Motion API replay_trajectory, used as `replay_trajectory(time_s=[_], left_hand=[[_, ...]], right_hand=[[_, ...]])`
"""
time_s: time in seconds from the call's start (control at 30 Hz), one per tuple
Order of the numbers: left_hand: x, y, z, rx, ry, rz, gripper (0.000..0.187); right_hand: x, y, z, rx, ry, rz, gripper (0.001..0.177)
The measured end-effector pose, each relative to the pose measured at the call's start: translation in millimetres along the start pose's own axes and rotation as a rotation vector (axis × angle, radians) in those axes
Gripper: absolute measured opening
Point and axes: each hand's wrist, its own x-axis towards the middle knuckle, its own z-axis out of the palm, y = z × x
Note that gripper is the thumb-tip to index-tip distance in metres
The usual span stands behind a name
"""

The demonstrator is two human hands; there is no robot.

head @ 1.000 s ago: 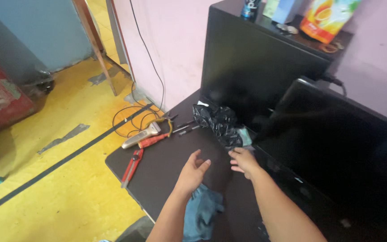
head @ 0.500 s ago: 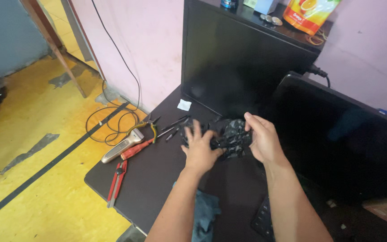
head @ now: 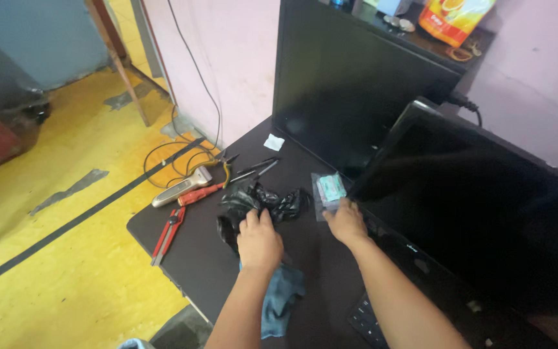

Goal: The person wipes a computer monitor and a computer tower with a cloth, then organizes various items on the desk. They place tools and a cloth into a red bag, move items from the desk to a chair, and wipe the top of the computer tower.

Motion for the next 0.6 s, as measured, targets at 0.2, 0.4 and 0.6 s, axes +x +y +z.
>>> replay_trajectory(time_s=[0.2, 0.4, 0.6], left_hand=[[10.2, 15.8, -45.1, 0.083, -0.428, -0.151, 0.08], [58.6, 16.2, -74.9, 0.177, -0.406, 0.006, 0.057], [95.5, 3.9, -63.6, 0.122, -0.317, 0.131, 0.047]], right_hand=[[20.2, -34.4, 5.9, -0.078, -0.07, 0.022, 0.104], [32.4, -77.8, 1.3, -0.124, -0.153, 0.339, 0.108], [54.4, -41.3, 46.0, -0.185, -0.062, 0.287, 0.092]])
